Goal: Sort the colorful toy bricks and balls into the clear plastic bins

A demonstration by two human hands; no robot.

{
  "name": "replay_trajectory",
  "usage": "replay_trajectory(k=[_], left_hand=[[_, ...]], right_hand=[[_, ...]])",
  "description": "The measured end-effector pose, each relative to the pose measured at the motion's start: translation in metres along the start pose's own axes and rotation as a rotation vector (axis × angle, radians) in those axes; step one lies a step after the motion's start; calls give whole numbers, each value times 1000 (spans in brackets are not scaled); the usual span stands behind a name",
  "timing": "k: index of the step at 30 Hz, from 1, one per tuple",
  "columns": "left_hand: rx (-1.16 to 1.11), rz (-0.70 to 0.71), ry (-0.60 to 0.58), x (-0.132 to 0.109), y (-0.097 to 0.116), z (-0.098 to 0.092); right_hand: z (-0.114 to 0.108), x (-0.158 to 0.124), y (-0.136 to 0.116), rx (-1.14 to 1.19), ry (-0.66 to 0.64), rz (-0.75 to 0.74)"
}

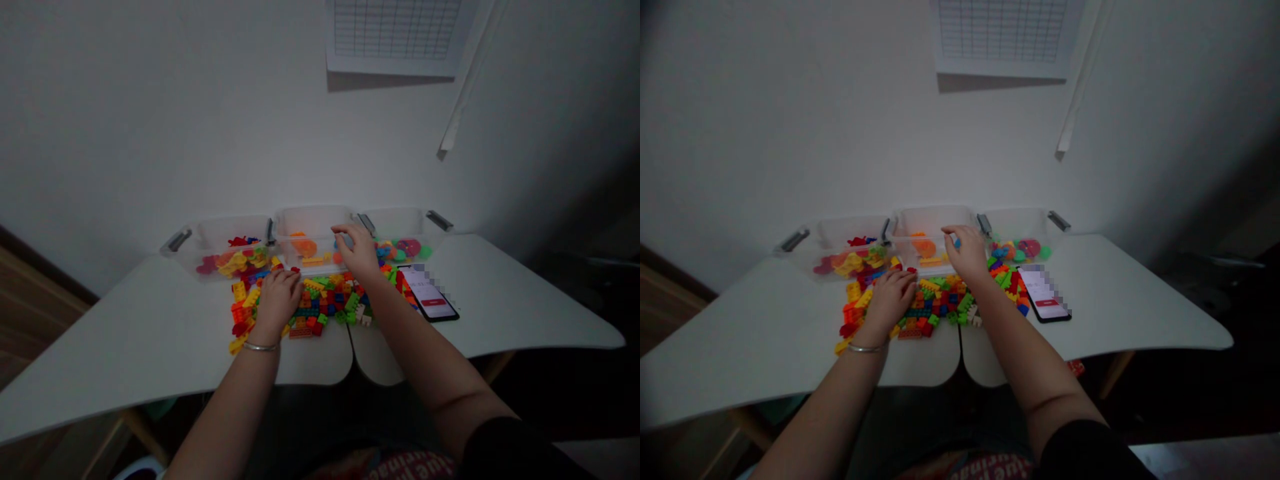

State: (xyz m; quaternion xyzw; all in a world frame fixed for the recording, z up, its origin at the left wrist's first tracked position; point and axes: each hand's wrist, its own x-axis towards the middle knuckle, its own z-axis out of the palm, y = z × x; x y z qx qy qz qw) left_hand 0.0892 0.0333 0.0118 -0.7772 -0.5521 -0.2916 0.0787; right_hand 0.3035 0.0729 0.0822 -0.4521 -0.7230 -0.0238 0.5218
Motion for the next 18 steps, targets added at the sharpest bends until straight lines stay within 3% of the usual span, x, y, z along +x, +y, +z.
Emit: replay_trajectory(k=[5, 11, 18], left_hand=[[-172, 8, 64, 2, -4, -3], [-305, 128, 70, 0, -3, -5], [-270, 204, 75, -3, 10, -9]], right_hand=[[17, -36, -20, 95, -123, -37], [36, -73, -19, 94, -319, -82], [42, -76, -13, 187, -291, -35]])
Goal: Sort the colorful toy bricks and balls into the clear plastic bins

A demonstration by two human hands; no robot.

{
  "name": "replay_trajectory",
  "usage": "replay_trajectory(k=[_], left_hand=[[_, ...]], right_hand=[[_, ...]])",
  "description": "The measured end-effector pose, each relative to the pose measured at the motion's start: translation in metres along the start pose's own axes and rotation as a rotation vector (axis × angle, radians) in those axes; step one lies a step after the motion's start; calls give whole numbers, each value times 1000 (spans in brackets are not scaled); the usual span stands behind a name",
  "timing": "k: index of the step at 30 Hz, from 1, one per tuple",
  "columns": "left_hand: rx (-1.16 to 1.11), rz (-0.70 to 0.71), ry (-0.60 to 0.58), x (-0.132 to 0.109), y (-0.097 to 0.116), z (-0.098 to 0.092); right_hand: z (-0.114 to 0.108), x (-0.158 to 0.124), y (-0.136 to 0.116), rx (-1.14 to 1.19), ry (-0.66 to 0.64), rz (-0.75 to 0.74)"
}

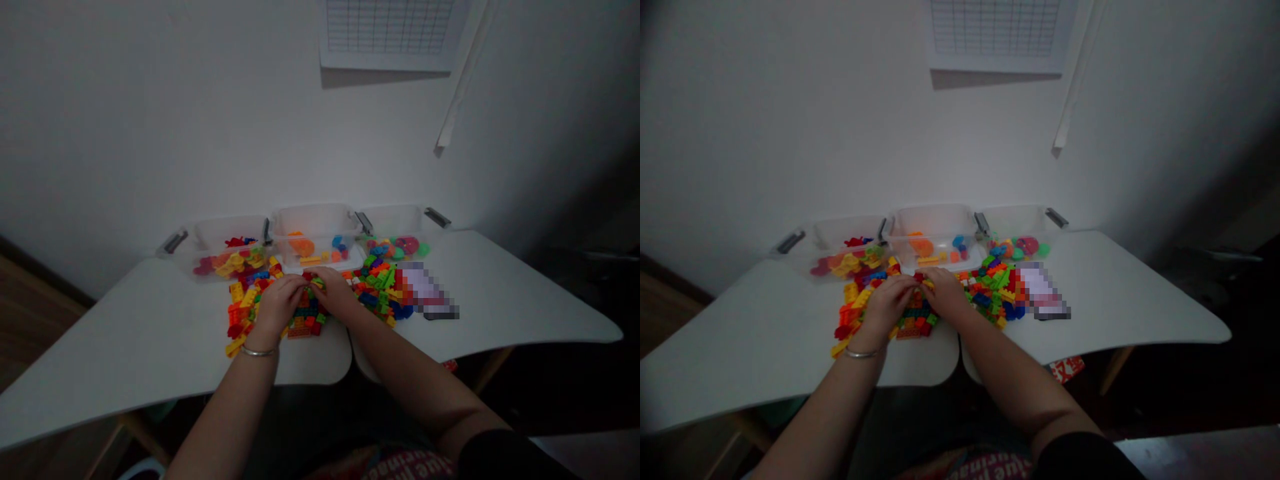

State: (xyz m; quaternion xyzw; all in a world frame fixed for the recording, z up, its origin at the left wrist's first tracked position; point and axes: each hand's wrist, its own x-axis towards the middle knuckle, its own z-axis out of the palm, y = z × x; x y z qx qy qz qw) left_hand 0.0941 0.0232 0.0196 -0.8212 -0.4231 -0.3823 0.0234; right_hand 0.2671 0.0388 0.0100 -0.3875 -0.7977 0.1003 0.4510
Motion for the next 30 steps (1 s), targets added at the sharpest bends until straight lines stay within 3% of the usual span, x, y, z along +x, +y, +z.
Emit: replay_trajectory(k=[6, 12, 15, 21, 26, 30], left_hand=[[64, -193, -53, 1, 4, 0], [322, -266, 138, 3, 7, -11], [418, -303, 118, 3, 4, -13], [482, -310, -58, 1, -4, -4], [476, -287, -66, -2, -7, -1], [427, -258, -82, -3, -8, -1]], right_hand=[[3, 0, 2, 56, -11, 106], [3, -1, 0, -70, -100, 131], [6, -1, 2, -52, -83, 136], [-4, 8, 1, 100, 129, 180], [-45, 34, -3, 50, 390, 68], [-76, 61, 7, -34, 491, 63]])
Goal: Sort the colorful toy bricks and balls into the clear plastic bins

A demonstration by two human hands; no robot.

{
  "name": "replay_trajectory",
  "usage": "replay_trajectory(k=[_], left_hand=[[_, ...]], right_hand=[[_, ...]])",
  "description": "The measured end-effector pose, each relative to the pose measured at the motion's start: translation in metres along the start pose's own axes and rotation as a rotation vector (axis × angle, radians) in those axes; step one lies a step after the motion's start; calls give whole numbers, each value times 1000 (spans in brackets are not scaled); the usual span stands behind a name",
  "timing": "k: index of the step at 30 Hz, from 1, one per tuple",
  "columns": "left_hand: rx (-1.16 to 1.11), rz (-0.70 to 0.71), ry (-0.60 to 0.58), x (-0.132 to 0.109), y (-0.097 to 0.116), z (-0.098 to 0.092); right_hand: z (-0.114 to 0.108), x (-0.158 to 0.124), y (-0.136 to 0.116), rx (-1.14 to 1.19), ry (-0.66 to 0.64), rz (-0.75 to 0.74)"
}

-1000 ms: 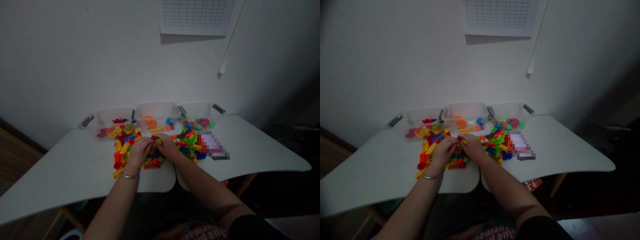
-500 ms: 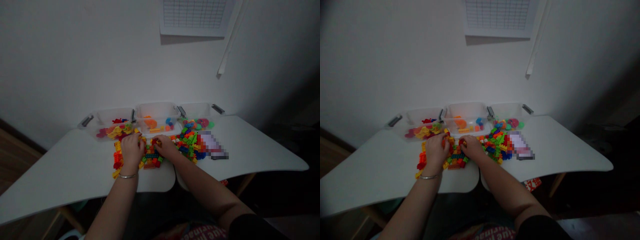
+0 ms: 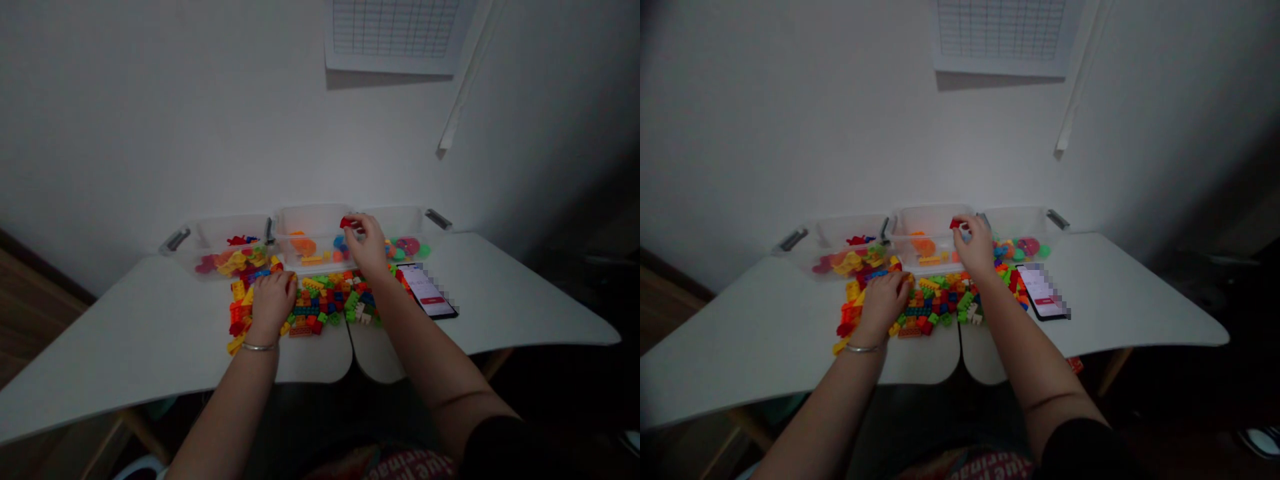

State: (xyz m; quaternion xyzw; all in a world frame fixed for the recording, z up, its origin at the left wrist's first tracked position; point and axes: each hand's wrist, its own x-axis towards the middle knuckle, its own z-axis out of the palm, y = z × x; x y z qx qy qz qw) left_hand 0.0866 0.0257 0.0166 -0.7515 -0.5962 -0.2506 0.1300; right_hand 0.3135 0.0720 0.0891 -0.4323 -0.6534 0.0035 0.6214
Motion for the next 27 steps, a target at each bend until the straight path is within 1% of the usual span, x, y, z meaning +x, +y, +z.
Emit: replay_trajectory(k=[2, 4, 9, 15, 22, 27], left_hand=[[-14, 5, -3, 0, 0, 0], [-14, 3, -8, -1, 0, 0], [-8, -1, -34, -1, 0, 0], [-23, 12, -57, -1, 2, -2], [-41, 11, -78, 0, 3, -4], [-49, 19, -104, 1, 2, -5]], right_hand=[[-1, 13, 9, -54, 0, -9], [1, 21, 19, -111, -34, 4], [11, 20, 36, -253, -183, 72], [13, 10, 37, -399, -217, 19], [13, 3, 37, -427, -260, -73], [11, 3, 40, -448, -351, -82]])
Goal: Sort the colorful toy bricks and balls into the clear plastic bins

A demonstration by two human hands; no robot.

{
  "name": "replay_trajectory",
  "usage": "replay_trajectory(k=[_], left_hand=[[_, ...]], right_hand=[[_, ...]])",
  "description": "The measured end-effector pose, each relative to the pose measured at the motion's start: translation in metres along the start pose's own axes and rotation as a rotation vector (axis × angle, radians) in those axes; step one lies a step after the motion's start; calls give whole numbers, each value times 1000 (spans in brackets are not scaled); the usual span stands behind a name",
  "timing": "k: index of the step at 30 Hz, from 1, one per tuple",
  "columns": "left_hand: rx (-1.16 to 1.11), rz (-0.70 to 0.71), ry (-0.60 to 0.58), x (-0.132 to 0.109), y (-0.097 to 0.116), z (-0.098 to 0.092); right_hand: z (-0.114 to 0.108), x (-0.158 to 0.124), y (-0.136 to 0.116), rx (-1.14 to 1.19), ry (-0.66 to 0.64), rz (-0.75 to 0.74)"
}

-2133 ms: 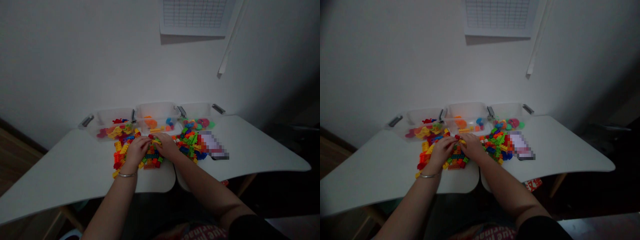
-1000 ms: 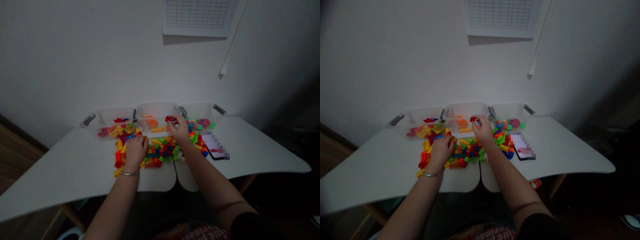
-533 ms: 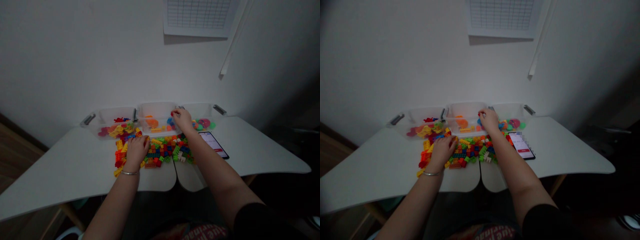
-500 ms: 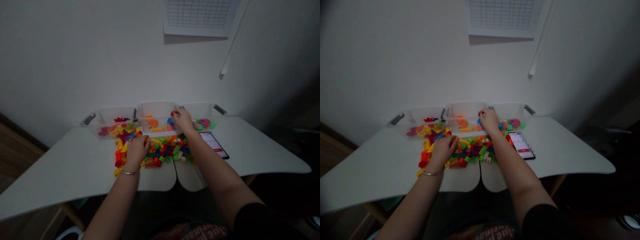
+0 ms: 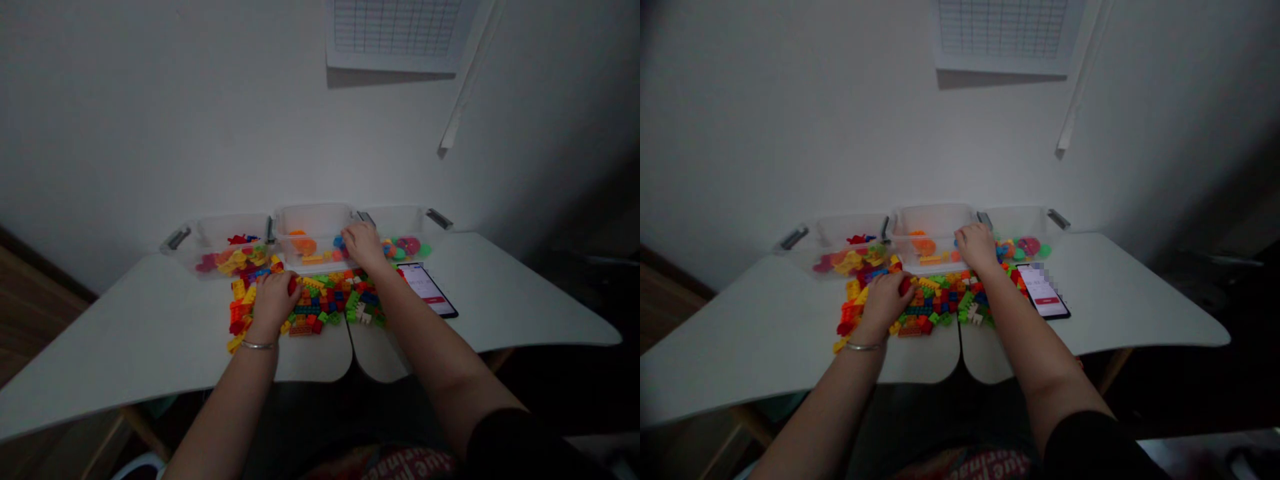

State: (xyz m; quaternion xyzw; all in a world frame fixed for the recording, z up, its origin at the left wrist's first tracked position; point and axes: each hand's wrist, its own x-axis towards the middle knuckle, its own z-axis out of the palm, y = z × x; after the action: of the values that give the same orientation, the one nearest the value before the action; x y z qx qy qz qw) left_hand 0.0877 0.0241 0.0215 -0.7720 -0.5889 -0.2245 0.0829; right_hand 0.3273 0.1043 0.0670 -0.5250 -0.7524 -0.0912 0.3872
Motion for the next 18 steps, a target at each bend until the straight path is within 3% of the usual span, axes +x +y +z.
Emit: replay_trajectory(k=[6, 11, 15, 18], left_hand=[[-22, 4, 4, 0, -1, 0], [-5, 18, 11, 0, 0, 1], [-25, 23, 13, 1, -1, 1], [-41, 33, 33, 1, -1, 1]], right_hand=[[-3, -12, -5, 71, 66, -23], [-8, -34, -34, 210, 165, -60], [2, -60, -59, 393, 64, -119], [11, -77, -71, 388, -68, -149]])
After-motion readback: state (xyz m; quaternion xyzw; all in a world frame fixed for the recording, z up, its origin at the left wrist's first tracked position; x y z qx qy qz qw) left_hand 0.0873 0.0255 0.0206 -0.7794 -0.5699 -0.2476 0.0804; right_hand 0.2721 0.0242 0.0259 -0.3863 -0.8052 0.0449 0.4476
